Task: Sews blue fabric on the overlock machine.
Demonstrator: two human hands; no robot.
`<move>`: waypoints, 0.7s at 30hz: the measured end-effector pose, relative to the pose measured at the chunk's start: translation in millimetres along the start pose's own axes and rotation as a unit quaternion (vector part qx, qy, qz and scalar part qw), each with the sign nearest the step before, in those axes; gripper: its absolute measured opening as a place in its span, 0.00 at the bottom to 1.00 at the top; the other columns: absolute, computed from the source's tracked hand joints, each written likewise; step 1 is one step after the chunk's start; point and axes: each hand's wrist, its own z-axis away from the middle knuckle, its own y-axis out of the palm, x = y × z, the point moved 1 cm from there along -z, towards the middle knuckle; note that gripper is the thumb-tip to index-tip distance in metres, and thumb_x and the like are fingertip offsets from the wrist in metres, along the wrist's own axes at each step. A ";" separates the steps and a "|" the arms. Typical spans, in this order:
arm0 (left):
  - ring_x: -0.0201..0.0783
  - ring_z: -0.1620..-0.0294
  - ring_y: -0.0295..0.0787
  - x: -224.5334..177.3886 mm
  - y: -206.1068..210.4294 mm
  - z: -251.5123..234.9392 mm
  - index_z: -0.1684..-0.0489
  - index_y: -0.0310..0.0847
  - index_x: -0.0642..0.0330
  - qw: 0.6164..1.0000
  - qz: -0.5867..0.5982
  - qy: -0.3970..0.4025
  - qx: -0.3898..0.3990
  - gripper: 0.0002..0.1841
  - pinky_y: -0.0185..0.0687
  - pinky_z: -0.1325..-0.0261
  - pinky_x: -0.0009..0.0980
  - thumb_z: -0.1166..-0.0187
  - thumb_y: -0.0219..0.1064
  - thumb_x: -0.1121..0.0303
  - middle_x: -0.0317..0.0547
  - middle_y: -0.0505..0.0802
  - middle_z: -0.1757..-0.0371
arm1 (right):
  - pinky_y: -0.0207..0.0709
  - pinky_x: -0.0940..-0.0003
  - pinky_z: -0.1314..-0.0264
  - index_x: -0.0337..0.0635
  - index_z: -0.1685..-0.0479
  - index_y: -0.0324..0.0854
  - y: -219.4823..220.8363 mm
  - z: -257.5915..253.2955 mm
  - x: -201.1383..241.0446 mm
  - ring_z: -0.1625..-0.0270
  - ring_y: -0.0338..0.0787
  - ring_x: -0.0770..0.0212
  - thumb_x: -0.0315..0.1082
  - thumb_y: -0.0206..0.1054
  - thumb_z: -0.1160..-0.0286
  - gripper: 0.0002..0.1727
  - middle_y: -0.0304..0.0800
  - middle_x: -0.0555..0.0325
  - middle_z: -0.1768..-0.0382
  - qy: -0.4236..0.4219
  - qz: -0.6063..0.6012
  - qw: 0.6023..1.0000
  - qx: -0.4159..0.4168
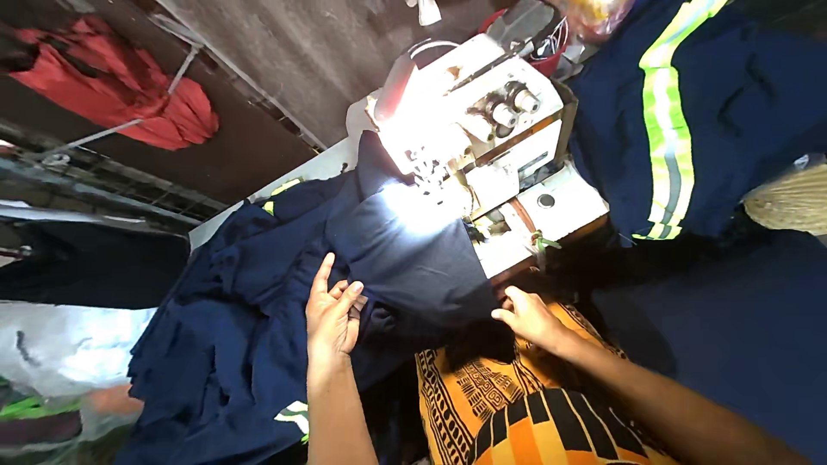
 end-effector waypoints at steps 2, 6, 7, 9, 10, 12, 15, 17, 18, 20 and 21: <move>0.26 0.74 0.89 1.9 -3.8 -1.9 0.11 0.53 0.55 1.000 0.002 0.011 -0.001 0.40 0.88 0.68 0.20 0.27 0.58 0.91 0.33 0.89 0.70 | 0.76 0.43 0.29 0.31 0.40 0.85 -18.2 12.5 21.1 0.37 0.88 0.39 0.40 0.66 0.16 0.19 0.89 0.36 0.44 -0.042 0.099 0.994 -0.029; 0.26 0.75 0.91 2.5 -6.4 -1.7 0.09 0.50 0.54 0.999 -0.016 0.043 0.027 0.45 0.89 0.67 0.21 0.31 0.61 0.91 0.32 0.91 0.71 | 0.87 0.60 0.53 0.35 0.51 0.90 -44.9 4.5 58.4 0.61 0.92 0.57 0.36 0.70 0.24 0.14 0.94 0.47 0.56 -0.225 0.003 0.936 -0.271; 0.27 0.74 0.91 1.9 -5.5 -0.7 0.09 0.49 0.54 0.998 -0.014 0.047 0.032 0.45 0.90 0.67 0.21 0.31 0.60 0.91 0.32 0.91 0.71 | 0.87 0.66 0.54 0.37 0.45 0.90 -50.9 -5.5 67.3 0.63 0.92 0.64 0.37 0.71 0.23 0.15 0.94 0.51 0.55 -0.199 -0.047 0.954 -0.221; 0.26 0.75 0.91 -0.6 -3.1 1.9 0.09 0.49 0.54 0.997 -0.022 0.058 0.041 0.44 0.90 0.66 0.21 0.30 0.59 0.91 0.31 0.91 0.72 | 0.80 0.77 0.74 0.36 0.51 0.87 -55.2 -28.6 74.1 0.79 0.82 0.73 0.36 0.73 0.23 0.13 0.89 0.57 0.68 -0.128 -0.158 0.977 -0.062; 0.26 0.75 0.90 -2.6 -3.0 3.3 0.08 0.48 0.54 0.996 -0.030 0.066 0.046 0.44 0.89 0.67 0.21 0.29 0.59 0.90 0.30 0.90 0.73 | 0.74 0.77 0.79 0.36 0.60 0.83 -53.5 -33.6 72.3 0.84 0.76 0.73 0.37 0.73 0.23 0.11 0.82 0.60 0.76 -0.108 -0.183 0.977 -0.002; 0.24 0.77 0.88 -7.0 -5.7 6.7 0.08 0.48 0.55 0.994 -0.035 0.087 0.056 0.43 0.86 0.71 0.19 0.30 0.58 0.89 0.28 0.88 0.75 | 0.68 0.77 0.82 0.38 0.69 0.80 -48.0 -24.9 64.0 0.87 0.71 0.73 0.39 0.72 0.22 0.14 0.76 0.63 0.83 -0.088 -0.189 0.978 0.033; 0.23 0.77 0.88 -11.9 -11.4 11.3 0.10 0.52 0.54 0.991 -0.023 0.112 0.065 0.42 0.85 0.73 0.17 0.31 0.58 0.89 0.27 0.91 0.72 | 0.69 0.78 0.83 0.39 0.73 0.84 -34.0 -0.4 41.0 0.88 0.71 0.75 0.39 0.74 0.25 0.14 0.79 0.65 0.83 -0.093 -0.207 0.974 0.009; 0.24 0.74 0.90 -14.6 -11.1 10.5 0.12 0.55 0.53 0.992 -0.010 0.112 0.065 0.40 0.88 0.69 0.19 0.29 0.58 0.89 0.27 0.93 0.69 | 0.71 0.80 0.83 0.40 0.72 0.86 -26.1 7.7 35.7 0.87 0.74 0.77 0.37 0.74 0.25 0.11 0.82 0.67 0.81 -0.103 -0.233 0.967 -0.012; 0.24 0.72 0.91 -16.4 -10.0 8.6 0.13 0.57 0.52 0.992 -0.005 0.112 0.060 0.39 0.90 0.67 0.20 0.28 0.57 0.89 0.27 0.93 0.68 | 0.72 0.80 0.82 0.40 0.72 0.87 -24.5 8.4 38.4 0.86 0.75 0.77 0.36 0.74 0.25 0.11 0.83 0.67 0.80 -0.104 -0.241 0.965 -0.030; 0.24 0.70 0.91 -22.9 -7.4 -0.3 0.15 0.60 0.50 0.993 -0.002 0.114 0.041 0.37 0.90 0.65 0.20 0.26 0.56 0.90 0.26 0.93 0.67 | 0.75 0.80 0.80 0.38 0.71 0.86 -27.3 2.9 50.0 0.84 0.77 0.77 0.36 0.74 0.26 0.11 0.84 0.64 0.79 -0.116 -0.237 0.962 -0.074; 0.24 0.71 0.91 -27.6 -5.9 -7.0 0.17 0.62 0.49 0.993 0.000 0.116 0.029 0.36 0.91 0.64 0.21 0.26 0.55 0.90 0.26 0.92 0.68 | 0.77 0.80 0.77 0.36 0.69 0.86 -30.8 -2.8 56.5 0.82 0.79 0.76 0.36 0.74 0.26 0.11 0.84 0.62 0.77 -0.130 -0.224 0.961 -0.095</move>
